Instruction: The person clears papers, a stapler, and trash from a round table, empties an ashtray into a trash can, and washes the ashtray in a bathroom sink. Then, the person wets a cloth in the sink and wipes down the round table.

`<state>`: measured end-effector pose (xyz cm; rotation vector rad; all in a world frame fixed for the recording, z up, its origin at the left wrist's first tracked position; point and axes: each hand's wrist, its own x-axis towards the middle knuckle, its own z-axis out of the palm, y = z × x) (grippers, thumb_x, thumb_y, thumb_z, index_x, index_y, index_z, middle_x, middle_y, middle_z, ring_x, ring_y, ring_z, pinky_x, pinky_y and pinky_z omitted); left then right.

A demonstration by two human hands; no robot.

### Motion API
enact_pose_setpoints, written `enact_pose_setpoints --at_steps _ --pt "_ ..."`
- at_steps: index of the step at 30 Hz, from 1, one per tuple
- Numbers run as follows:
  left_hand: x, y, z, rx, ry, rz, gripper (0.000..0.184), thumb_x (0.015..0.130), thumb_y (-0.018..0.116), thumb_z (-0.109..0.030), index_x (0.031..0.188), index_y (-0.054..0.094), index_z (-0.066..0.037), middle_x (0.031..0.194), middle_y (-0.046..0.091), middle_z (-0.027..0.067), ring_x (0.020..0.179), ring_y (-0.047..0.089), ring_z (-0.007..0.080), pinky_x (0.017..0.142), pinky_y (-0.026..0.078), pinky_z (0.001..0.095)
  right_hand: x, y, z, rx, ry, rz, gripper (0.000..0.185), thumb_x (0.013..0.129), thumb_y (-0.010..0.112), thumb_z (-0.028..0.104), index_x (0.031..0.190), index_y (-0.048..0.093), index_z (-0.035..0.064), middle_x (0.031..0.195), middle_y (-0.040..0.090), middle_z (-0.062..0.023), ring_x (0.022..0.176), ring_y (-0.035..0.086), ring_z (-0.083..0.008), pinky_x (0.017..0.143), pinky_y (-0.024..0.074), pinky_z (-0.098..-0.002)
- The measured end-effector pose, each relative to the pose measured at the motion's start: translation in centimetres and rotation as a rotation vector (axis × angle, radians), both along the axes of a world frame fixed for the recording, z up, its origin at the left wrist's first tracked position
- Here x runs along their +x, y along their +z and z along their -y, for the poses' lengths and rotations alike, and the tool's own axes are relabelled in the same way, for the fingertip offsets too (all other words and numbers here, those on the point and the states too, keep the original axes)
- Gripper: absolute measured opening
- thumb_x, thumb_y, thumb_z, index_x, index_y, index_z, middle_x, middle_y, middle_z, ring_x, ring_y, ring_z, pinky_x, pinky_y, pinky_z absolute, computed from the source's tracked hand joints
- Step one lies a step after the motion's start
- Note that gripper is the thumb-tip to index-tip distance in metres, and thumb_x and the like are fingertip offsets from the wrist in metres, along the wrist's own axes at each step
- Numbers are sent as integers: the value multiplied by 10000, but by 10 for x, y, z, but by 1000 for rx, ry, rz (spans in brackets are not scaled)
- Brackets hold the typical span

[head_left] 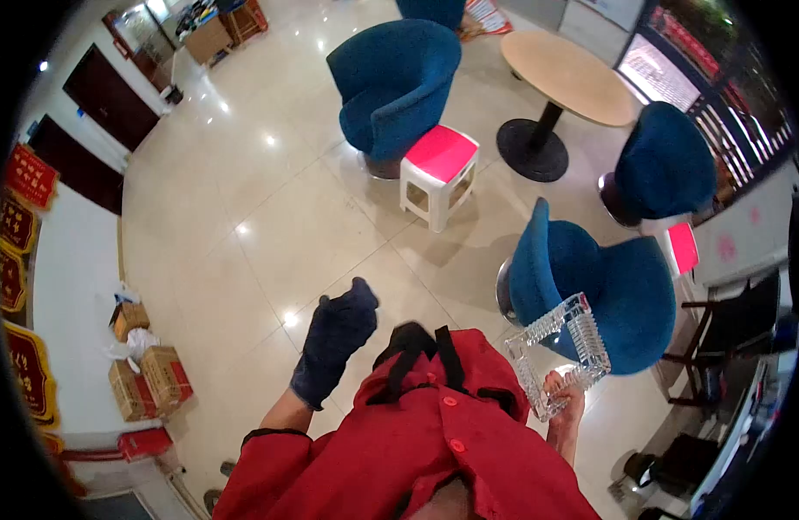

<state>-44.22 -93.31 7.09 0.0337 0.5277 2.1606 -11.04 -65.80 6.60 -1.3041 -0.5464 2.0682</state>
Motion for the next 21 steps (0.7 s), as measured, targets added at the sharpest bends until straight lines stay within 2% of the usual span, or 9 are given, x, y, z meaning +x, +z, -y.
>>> enact_pose_setpoints --at_steps 3,4,7,8,10,13,16,19,21 --pt "-27 -21 22 -134 149 150 477 813 472 -403 1145 450 -61 1090 497 72 1013 467 213 888 357 348 -52 17 -30 7 26 43 437 591 411 -43 1026 374 -13 869 544 -210 755 569 -310 691 491 -382" --pt "-50 -56 29 -317 103 -149 397 799 495 -396 1034 481 -75 1007 497 57 931 474 202 850 370 352 -73 19 -46 -6 28 19 442 587 408 -48 1025 375 -9 872 545 -213 757 569 -311 690 490 -382" --pt "-124 -62 -14 -506 -23 -657 277 769 545 -375 786 479 -107 824 456 19 735 442 168 724 371 339 -150 10 -95 -40 -14 24 448 562 402 -54 1005 372 7 892 546 -212 742 573 -307 675 495 -380" --pt "-153 -91 -22 -729 -97 -796 280 771 543 -381 813 488 -110 830 460 11 739 439 159 707 358 328 -165 4 -103 -36 -41 35 448 565 400 -51 1008 369 11 900 546 -208 748 574 -302 683 498 -376" --pt "-177 -53 -76 -15 -64 71 328 782 521 -419 916 503 -120 870 476 -1 740 425 134 683 330 304 -170 -9 -115 -22 -76 47 449 568 398 -48 1011 367 14 909 545 -204 754 575 -297 691 500 -373" --pt "-229 -36 -142 -145 -70 63 626 790 461 -523 1204 376 -61 1111 463 56 913 456 172 784 359 272 -193 -15 -140 -107 -43 -4 486 572 393 -47 1052 357 20 941 537 -196 802 569 -286 723 497 -371" --pt "-256 20 -208 -332 -124 26 615 819 435 -503 1235 352 -58 1151 447 63 946 455 173 831 362 275 -222 17 -138 -147 -240 179 485 575 410 -16 1058 370 14 1014 509 -187 873 550 -278 749 492 -371" --pt "-289 4 -254 -358 -291 66 579 841 407 -483 1232 358 -59 1163 444 54 977 451 168 871 352 290 -230 22 -152 -168 -333 187 476 577 418 -8 1050 371 5 1021 503 -193 882 548 -276 756 490 -369" --pt "-319 -47 -293 -343 -358 55 520 848 400 -474 1172 412 -68 1123 469 49 950 466 165 851 367 298 -230 5 -173 -157 -377 144 497 574 426 -17 1066 354 -4 1014 497 -212 888 541 -305 757 486 -383"
